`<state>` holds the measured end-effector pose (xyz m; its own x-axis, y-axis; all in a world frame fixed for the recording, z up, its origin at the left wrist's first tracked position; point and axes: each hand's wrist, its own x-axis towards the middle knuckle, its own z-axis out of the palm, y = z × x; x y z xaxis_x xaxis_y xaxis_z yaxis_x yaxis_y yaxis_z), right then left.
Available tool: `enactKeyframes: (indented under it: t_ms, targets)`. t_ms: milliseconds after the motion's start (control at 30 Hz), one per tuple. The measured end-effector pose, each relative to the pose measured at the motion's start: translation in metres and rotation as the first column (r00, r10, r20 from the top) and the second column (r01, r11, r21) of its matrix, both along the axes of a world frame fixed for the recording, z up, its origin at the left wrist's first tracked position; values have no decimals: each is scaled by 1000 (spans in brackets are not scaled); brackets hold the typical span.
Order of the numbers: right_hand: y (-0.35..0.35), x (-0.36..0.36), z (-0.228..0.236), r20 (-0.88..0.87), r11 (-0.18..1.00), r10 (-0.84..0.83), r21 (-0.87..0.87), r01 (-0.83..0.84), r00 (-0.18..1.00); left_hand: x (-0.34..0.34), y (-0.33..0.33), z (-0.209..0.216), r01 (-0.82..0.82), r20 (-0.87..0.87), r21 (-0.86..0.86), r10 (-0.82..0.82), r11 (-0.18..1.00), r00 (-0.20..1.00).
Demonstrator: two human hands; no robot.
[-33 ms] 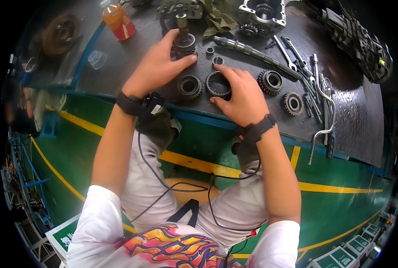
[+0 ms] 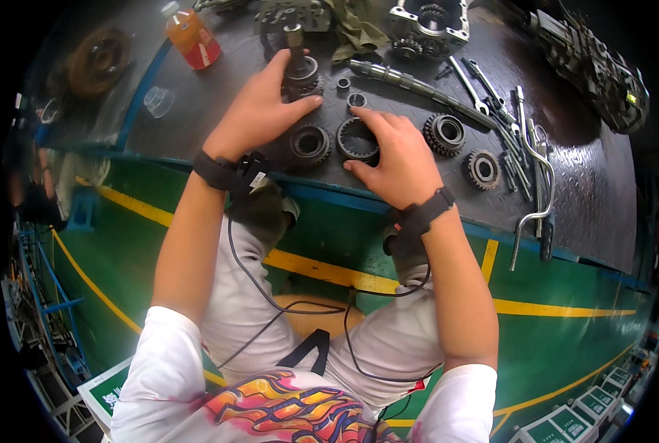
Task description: The person disassembles a mechanical gear assembly by hand, removing gear wheels, bearings, and spacers from the main shaft one by one and placing them on the workbench.
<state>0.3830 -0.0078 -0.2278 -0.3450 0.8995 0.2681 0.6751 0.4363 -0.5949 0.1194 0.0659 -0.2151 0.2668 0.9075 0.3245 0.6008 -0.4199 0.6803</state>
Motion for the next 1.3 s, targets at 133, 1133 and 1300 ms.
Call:
enactKeyframes:
  t_ms: [133,1133,1300]
  targets:
    - [0,10,-7,23,998,3,67,-5,1000,4,10,-9,0,-23,-38,-1,999,1000]
    - [16,46,5,-79,942,-305,119,312,949,65,-44,13,158,36,-117,-154,981,987]
    - [3,61,6,-105,939,-325,87,334,940,75,-41,2,217,-24,-117,-221,969,975]
